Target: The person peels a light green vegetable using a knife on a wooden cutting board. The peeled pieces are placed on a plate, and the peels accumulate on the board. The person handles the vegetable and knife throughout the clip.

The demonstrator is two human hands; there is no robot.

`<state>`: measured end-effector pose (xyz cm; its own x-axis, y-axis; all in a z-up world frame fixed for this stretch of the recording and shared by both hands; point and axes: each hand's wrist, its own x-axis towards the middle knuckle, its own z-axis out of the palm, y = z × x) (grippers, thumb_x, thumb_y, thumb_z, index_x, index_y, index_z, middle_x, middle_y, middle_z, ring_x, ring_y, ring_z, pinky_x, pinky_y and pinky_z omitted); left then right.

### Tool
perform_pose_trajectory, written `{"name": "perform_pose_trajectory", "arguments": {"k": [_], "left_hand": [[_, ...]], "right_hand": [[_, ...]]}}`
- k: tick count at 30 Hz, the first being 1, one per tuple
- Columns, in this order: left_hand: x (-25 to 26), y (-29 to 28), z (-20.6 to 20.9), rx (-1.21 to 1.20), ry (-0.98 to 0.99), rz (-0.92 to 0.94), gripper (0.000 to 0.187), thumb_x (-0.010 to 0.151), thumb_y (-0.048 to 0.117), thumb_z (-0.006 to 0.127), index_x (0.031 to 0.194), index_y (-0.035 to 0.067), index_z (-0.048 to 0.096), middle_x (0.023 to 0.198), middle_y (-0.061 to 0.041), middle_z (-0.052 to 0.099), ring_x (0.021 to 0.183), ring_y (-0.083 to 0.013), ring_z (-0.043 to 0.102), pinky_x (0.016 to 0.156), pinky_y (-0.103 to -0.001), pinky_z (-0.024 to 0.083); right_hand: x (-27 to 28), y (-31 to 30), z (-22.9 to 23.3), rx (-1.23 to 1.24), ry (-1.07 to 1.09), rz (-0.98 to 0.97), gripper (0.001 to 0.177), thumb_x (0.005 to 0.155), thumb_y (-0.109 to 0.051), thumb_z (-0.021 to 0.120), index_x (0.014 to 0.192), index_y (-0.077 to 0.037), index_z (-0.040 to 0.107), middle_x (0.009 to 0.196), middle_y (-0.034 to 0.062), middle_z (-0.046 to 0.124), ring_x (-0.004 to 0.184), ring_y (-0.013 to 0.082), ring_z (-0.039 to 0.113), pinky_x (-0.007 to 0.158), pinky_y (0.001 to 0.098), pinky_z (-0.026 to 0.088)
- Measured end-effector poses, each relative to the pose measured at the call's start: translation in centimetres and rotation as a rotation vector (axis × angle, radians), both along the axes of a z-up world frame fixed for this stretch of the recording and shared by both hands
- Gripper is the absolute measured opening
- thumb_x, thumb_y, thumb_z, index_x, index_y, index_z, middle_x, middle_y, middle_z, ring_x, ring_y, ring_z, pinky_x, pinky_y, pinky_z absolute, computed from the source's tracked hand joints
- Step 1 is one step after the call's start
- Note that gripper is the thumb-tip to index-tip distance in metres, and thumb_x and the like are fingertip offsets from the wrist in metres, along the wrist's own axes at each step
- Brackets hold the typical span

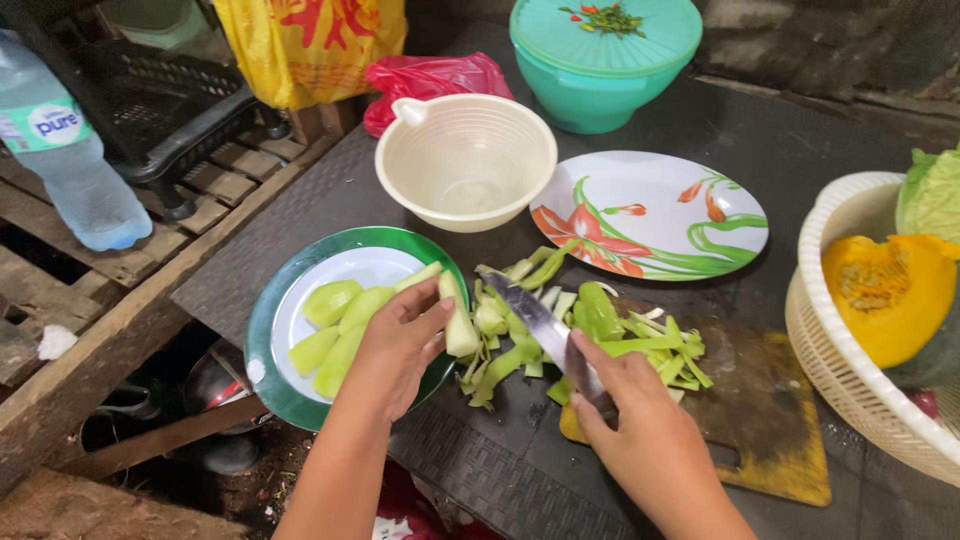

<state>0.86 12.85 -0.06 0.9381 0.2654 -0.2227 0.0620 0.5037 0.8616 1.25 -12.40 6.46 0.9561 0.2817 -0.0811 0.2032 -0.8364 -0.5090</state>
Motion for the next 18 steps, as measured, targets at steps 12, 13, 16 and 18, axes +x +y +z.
{"name": "perform_pose_trajectory", "arguments": {"k": [12, 13, 16, 18], "left_hand": [[-0.6, 5.9, -0.9, 0.946, 0.091, 0.391, 0.036, 0.089, 0.011, 0.071, 0.124, 0.002, 0.067, 0.114, -0.011, 0.072, 0.090, -0.0214, 0.073, 0.078, -0.034, 0.059], [-0.8, 6.1, -0.9, 0.977, 0.074, 0.407, 0.037, 0.088, 0.010, 0.071, 0.124, 0.002, 0.066, 0.114, -0.013, 0.072, 0.090, -0.0232, 0.073, 0.079, -0.035, 0.058], [-1.3, 6.5, -1.2, 1.031, 0.048, 0.435, 0.039, 0.088, 0.009, 0.072, 0.125, 0.000, 0.065, 0.112, -0.016, 0.072, 0.089, -0.0271, 0.072, 0.079, -0.037, 0.058], [-1.5, 6.8, -1.2, 1.012, 0.064, 0.427, 0.040, 0.087, 0.009, 0.072, 0.126, 0.001, 0.064, 0.112, -0.016, 0.072, 0.088, -0.0275, 0.072, 0.079, -0.037, 0.058]], "right_hand": [[0.0, 5.6, -0.3, -0.047, -0.005, 0.075, 0.069, 0.085, -0.035, 0.074, 0.150, -0.041, 0.050, 0.096, 0.0057, 0.059, 0.081, 0.0266, 0.066, 0.073, 0.0414, 0.055], [0.0, 6.1, -0.5, -0.038, -0.020, 0.082, 0.069, 0.085, -0.034, 0.074, 0.149, -0.041, 0.051, 0.096, 0.0059, 0.059, 0.081, 0.0269, 0.066, 0.074, 0.0414, 0.055], [0.3, 7.0, -1.2, -0.024, -0.076, 0.115, 0.069, 0.084, -0.033, 0.075, 0.149, -0.039, 0.052, 0.100, 0.0068, 0.060, 0.082, 0.0286, 0.066, 0.074, 0.0420, 0.055], [0.5, 7.6, -1.6, -0.036, -0.133, 0.153, 0.071, 0.082, -0.031, 0.076, 0.149, -0.036, 0.051, 0.106, 0.0078, 0.059, 0.084, 0.0306, 0.065, 0.073, 0.0432, 0.054]]}}
